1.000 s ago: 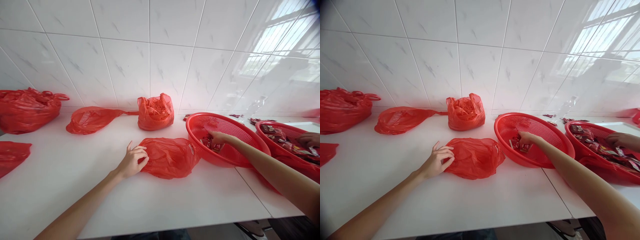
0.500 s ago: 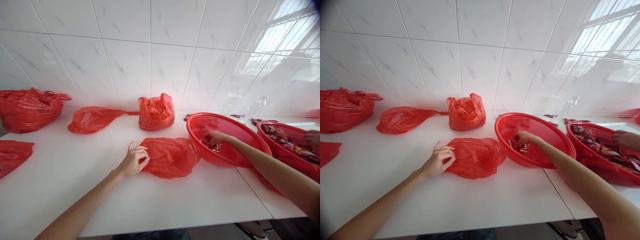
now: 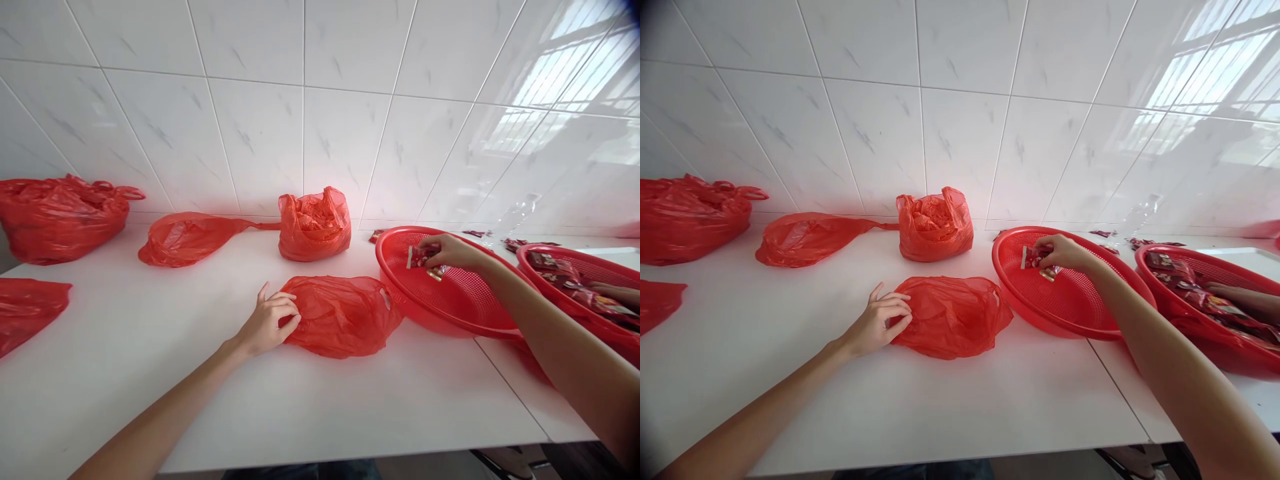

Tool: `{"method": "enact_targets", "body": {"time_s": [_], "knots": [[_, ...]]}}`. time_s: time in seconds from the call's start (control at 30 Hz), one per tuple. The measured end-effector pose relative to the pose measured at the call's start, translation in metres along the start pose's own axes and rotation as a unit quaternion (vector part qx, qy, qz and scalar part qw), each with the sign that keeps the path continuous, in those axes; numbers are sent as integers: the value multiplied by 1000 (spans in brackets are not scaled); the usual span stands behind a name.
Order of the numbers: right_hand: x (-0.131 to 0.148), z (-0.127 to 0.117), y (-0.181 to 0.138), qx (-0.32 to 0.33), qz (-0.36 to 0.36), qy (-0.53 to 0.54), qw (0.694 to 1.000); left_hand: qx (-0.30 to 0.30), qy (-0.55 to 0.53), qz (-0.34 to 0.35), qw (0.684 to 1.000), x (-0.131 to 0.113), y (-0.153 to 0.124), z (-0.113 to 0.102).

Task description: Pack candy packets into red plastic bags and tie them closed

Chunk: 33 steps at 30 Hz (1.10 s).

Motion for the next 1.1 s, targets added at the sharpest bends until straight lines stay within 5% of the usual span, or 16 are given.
{"method": "enact_targets", "body": {"time_s": [0.13,0.3,0.43,0.53,1.1], "knots": [[78,4,-19,4,-87,53,995,6,-5,4,1000,-1,1,1],[159,88,-25,128,-156,33,979,3,-6,8,1000,-3,1,1],[173,165,-14,186,-218,-123,950,-9,-1,17,1000,-6,0,-3],[162,195,-3,207,-205,-189,938,-13,3,22,1000,-7,-1,-7],[150,173,-30,162,-107,-220,956,-10,19,39,999,-13,-4,-9]]}}
Point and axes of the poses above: each hand's wrist, its own y-axis towards the middle knuckle, its own z-axis out of the palm, x = y × z, the point moved 6 cm from there along y, towards the middle knuckle, and after that the axes turned 3 degrees about -z, right-handed, at the moved point
